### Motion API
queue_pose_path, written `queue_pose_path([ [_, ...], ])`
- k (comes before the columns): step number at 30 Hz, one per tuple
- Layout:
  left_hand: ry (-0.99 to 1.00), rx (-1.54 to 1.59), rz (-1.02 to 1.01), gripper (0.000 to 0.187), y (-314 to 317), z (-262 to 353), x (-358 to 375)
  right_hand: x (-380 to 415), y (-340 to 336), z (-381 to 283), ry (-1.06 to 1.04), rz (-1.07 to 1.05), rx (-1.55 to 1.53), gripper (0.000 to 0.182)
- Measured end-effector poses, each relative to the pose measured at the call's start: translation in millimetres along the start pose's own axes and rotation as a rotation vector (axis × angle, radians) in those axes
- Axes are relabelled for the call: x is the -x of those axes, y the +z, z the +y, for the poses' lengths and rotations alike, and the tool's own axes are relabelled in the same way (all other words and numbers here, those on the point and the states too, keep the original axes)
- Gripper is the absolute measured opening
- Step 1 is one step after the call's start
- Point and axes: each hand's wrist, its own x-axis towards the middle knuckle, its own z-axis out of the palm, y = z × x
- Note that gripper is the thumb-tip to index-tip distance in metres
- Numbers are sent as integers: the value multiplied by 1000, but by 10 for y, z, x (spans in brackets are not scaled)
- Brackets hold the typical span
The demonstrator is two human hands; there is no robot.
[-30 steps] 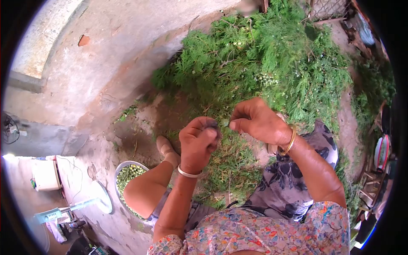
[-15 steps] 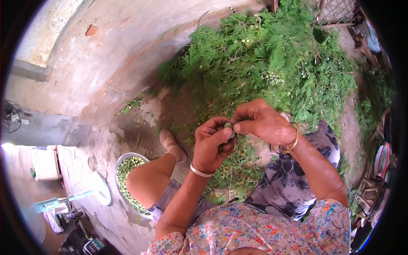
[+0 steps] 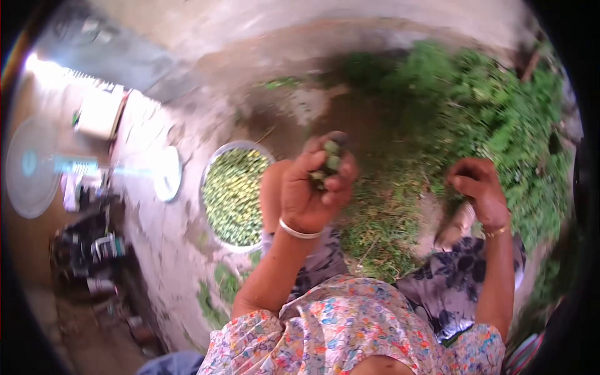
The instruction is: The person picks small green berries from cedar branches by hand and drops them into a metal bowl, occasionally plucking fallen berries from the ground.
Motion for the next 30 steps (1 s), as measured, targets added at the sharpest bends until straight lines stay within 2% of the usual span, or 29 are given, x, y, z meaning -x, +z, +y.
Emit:
queue_pose_path([
  [2,77,63,17,31,-117,382,368,-39,17,79,25,-37,0,13],
  [4,239,71,109,28,-281,736,714,-61,55,123,56,-46,5,12],
  [6,444,-75,301,24,-505,1042,994,-80,114,155,99,0,66,11],
  [8,614,-249,619,23,-856,1352,1246,-88,142,210,105,-9,139,9],
  [9,608,-281,678,26,-1163,1569,1425,-86,153,264,104,33,139,9],
  [10,700,-270,839,28,-1294,1667,1482,-94,146,300,104,78,140,9],
  [12,715,-459,971,39,-1924,2026,1790,-116,107,305,119,44,211,11],
  [14,684,-592,1289,55,-1842,2085,1798,-136,84,283,174,-29,233,13],
  [15,676,-654,1310,70,-1936,2142,1857,-142,83,277,178,-28,235,13],
  [16,678,-716,1389,74,-2083,2245,1938,-144,80,280,184,-16,244,13],
  [17,759,-767,1420,67,-2272,2321,2012,-140,72,292,191,-4,253,13],
  [18,839,-819,1450,61,-2334,2358,2047,-136,60,340,197,0,251,13],
  [19,831,-825,1449,61,-2377,2393,2107,-137,47,420,139,43,286,14],
  [21,801,-830,1436,43,-2369,2370,2166,-118,39,499,96,108,319,16],
  [22,829,-763,1430,31,-2464,2443,2210,-110,71,459,49,18,477,19],
  [24,744,-692,1415,29,-2868,2731,2364,-81,164,266,-54,-175,702,26],
  [25,728,-620,1386,24,-2580,2633,2159,-84,148,367,-97,-266,729,23],
  [27,606,-529,1208,29,-2206,2586,1756,-26,174,518,-142,-318,921,19],
  [28,542,-607,1125,25,-2107,2592,1546,21,202,506,-116,-292,916,19],
  [30,431,-761,910,23,-1544,2332,935,66,254,492,-92,-308,1109,18],
])
